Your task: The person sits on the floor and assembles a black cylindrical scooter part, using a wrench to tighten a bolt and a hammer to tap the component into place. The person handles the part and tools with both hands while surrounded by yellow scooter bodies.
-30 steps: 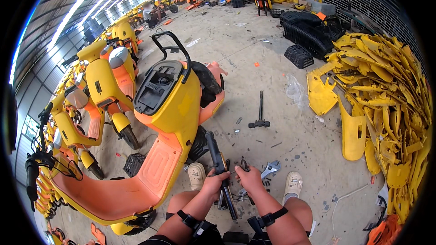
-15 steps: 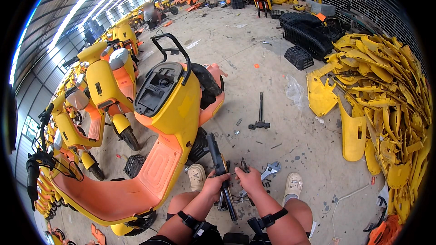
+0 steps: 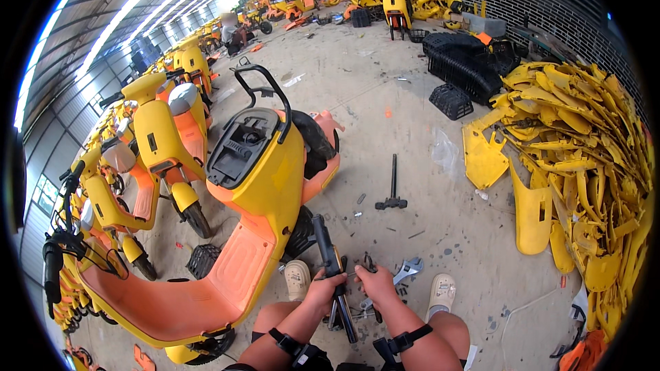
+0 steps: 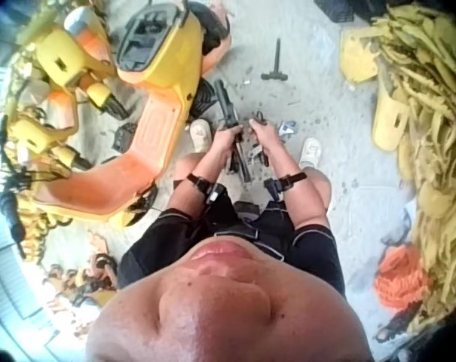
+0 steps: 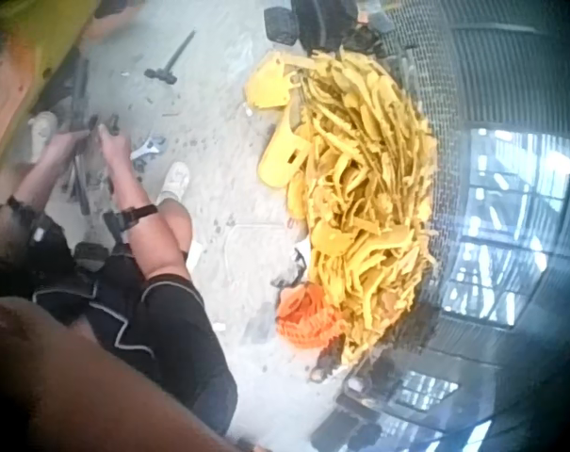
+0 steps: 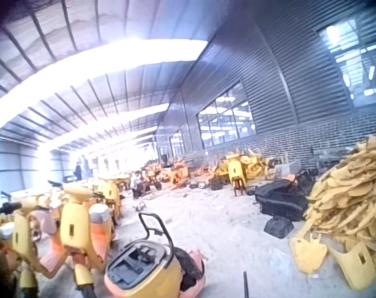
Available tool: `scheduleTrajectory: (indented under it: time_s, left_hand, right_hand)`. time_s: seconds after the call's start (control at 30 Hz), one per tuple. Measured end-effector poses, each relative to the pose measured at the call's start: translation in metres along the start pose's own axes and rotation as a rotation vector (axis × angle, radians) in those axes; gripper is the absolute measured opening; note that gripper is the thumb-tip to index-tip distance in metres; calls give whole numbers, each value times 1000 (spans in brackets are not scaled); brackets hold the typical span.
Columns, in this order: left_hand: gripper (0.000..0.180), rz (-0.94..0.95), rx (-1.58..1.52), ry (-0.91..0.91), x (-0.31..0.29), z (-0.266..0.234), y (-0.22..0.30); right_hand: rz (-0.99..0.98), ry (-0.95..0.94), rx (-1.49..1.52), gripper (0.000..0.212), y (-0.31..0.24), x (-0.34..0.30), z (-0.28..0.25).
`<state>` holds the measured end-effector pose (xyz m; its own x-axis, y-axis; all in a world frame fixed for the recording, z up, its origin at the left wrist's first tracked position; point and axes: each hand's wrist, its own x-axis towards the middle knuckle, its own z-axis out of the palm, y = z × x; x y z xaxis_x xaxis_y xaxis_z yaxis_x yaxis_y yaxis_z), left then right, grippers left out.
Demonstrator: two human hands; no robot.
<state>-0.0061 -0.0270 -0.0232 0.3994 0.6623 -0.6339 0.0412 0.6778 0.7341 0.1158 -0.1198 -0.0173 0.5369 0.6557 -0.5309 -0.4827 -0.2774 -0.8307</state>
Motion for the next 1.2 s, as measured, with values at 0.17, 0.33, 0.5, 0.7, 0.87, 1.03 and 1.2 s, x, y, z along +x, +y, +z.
scheduleTrajectory:
  time_s: [0.17, 0.33, 0.5, 0.7, 0.87, 1.03, 1.2]
  left_hand:
    - [22, 8, -2, -100, 5, -2, 6]
    - [19, 13, -28, -101, 4, -1, 8]
    - [18, -6, -47, -100, 6, -4, 5]
    - [22, 12, -50, -94, 1, 1, 8]
    - [24, 27, -12, -93, 4, -3, -1]
    - [21, 61, -14, -75, 3, -6, 5]
    - [17, 14, -114, -57, 17, -6, 13]
  right_hand:
    - [-41, -21, -59, 26, -1, 5, 0]
    - [-63, -11, -136, 29, 1, 5, 0]
    - [-68, 8, -190, 30, 1, 3, 2]
    - [-48, -28, -113, 28, 3, 5, 2]
    - [-40, -31, -113, 29, 3, 4, 0]
    - [-103, 81, -129, 29, -19, 3, -3]
    - [-218, 293, 116, 37, -26, 32, -41]
